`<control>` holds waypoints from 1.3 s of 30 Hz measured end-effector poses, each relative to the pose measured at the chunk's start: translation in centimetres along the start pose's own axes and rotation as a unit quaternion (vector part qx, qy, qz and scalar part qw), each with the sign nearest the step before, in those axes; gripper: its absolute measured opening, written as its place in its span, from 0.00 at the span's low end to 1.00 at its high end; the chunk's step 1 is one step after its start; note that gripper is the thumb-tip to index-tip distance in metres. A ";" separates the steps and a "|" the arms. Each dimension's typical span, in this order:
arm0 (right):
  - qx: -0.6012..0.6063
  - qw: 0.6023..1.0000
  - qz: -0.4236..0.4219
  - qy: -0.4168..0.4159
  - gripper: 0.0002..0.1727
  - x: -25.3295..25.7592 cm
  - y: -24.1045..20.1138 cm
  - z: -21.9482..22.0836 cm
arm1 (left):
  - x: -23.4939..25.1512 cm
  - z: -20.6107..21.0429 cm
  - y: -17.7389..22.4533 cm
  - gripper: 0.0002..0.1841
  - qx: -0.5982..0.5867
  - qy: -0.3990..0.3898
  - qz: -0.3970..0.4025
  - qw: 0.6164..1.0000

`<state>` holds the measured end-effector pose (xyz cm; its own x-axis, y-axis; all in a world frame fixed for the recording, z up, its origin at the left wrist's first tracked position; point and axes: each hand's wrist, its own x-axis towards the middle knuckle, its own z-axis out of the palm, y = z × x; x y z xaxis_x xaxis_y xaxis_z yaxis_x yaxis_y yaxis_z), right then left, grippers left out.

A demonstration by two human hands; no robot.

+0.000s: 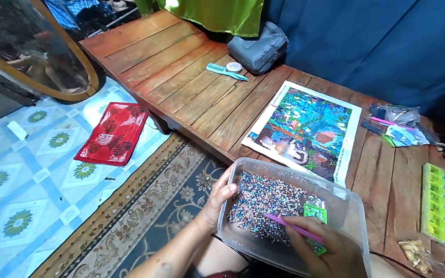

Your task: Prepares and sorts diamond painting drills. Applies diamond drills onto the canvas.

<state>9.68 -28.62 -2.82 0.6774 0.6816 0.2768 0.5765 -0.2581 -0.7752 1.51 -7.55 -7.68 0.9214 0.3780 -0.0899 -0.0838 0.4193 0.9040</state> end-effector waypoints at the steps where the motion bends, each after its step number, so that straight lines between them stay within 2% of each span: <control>1: 0.023 1.000 0.004 -0.011 0.09 0.0 -0.1 -0.1 | 0.0 -0.1 -0.1 0.46 0.000 -0.006 0.004 1.000; 4: 0.086 0.996 0.016 -0.027 0.09 0.0 0.0 -0.5 | 0.0 -0.1 -0.1 0.43 -0.022 -0.017 0.013 1.000; 8: 0.064 0.998 0.022 0.003 0.10 0.2 0.4 -0.7 | -0.1 0.0 0.0 0.41 -0.027 -0.020 0.016 0.999; 10: 0.057 0.998 0.027 -0.003 0.10 0.2 0.3 -0.7 | 0.0 0.0 0.0 0.43 -0.027 -0.020 0.015 0.999; 18: 0.051 0.996 0.037 -0.057 0.10 0.4 0.5 -0.8 | 0.0 0.0 0.0 0.39 -0.038 -0.025 0.014 0.999; 24: 0.013 0.999 0.003 0.049 0.13 0.7 1.5 -0.4 | -0.1 0.0 0.3 0.42 -0.026 -0.020 0.004 0.999; 31: 0.089 0.994 0.045 -0.035 0.09 0.3 0.9 -1.1 | -0.1 0.0 0.2 0.40 -0.033 -0.024 0.002 0.999; 39: 0.041 0.998 0.047 -0.032 0.10 0.1 1.0 -0.8 | -0.1 0.2 0.3 0.43 -0.030 -0.021 0.000 0.999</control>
<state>10.73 -29.33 -3.15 0.6948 0.6997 0.1665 0.4706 -0.2672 -0.8409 1.48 -7.59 -7.34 0.9363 0.3437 -0.0718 -0.1045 0.4681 0.8775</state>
